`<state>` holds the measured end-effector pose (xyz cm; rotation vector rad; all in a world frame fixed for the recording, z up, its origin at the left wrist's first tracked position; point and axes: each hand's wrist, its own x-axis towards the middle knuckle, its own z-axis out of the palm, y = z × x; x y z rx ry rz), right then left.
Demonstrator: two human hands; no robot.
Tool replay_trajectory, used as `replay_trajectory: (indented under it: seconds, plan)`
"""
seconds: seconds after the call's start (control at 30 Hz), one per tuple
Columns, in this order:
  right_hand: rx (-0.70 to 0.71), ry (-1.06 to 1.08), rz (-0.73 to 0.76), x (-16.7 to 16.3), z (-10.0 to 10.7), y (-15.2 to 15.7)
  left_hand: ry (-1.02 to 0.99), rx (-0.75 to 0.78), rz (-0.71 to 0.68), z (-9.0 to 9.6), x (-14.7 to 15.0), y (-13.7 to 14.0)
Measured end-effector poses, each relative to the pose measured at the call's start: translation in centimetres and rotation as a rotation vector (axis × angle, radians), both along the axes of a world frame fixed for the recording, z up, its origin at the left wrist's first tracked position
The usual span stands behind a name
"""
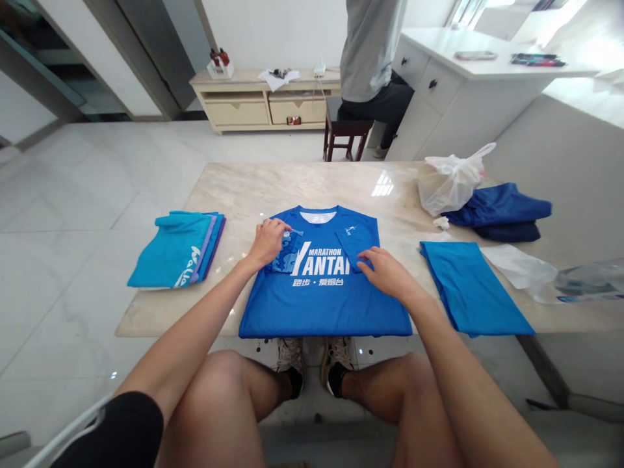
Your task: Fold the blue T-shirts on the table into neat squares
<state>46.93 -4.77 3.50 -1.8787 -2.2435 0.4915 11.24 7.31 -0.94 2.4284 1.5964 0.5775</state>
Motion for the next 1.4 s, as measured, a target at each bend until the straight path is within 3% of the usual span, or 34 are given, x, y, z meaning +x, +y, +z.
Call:
replay_trajectory:
  seconds: [0.17, 0.27, 0.43, 0.53, 0.67, 0.77, 0.87, 1.0, 1.1, 1.2, 1.3, 1.4]
  plan:
    - [0.052, -0.022, -0.028, -1.0, 0.1, 0.1, -0.090, -0.132, 0.127, -0.3, -4.9, 4.1]
    - [0.060, 0.014, -0.044, -3.2, -0.4, 1.0, -0.068, -0.210, 0.107, -0.7, -7.0, 5.1]
    - [0.047, 0.056, -0.030, -10.8, -1.7, 5.9, -0.137, -0.194, 0.174, -1.8, -6.9, 5.2]
    - [0.049, 0.049, -0.172, -15.3, -3.0, 9.2, -0.154, -0.140, 0.228, -2.5, -6.4, 4.9]
    - [0.063, 0.040, -0.252, -17.4, -4.6, 11.4, -0.202, -0.082, 0.214, -3.6, -6.5, 4.9]
    - [0.182, 0.055, -0.183, -15.0, -3.9, 11.8, -0.272, -0.040, 0.216, -4.2, -6.8, 5.4]
    - [0.292, 0.055, -0.095, -10.1, -1.5, 10.5, -0.372, -0.023, 0.243, -4.0, -6.9, 5.4]
    - [0.363, 0.056, -0.142, -2.7, 0.9, 3.7, -0.420, -0.010, 0.258, -2.0, -7.0, 1.3]
    - [0.355, 0.002, -0.131, 1.6, -0.2, -3.1, -0.279, 0.029, 0.210, -0.7, -7.8, -5.2]
    - [0.254, -0.077, -0.209, 4.7, -2.6, -7.6, -0.068, 0.018, 0.255, -0.8, -8.4, -11.9]
    - [0.150, -0.187, -0.308, 6.1, -4.4, -8.8, 0.097, -0.036, 0.397, -1.3, -8.4, -16.3]
    - [0.169, -0.254, -0.332, 6.0, -5.3, -8.0, 0.219, -0.046, 0.474, -1.3, -8.0, -17.6]
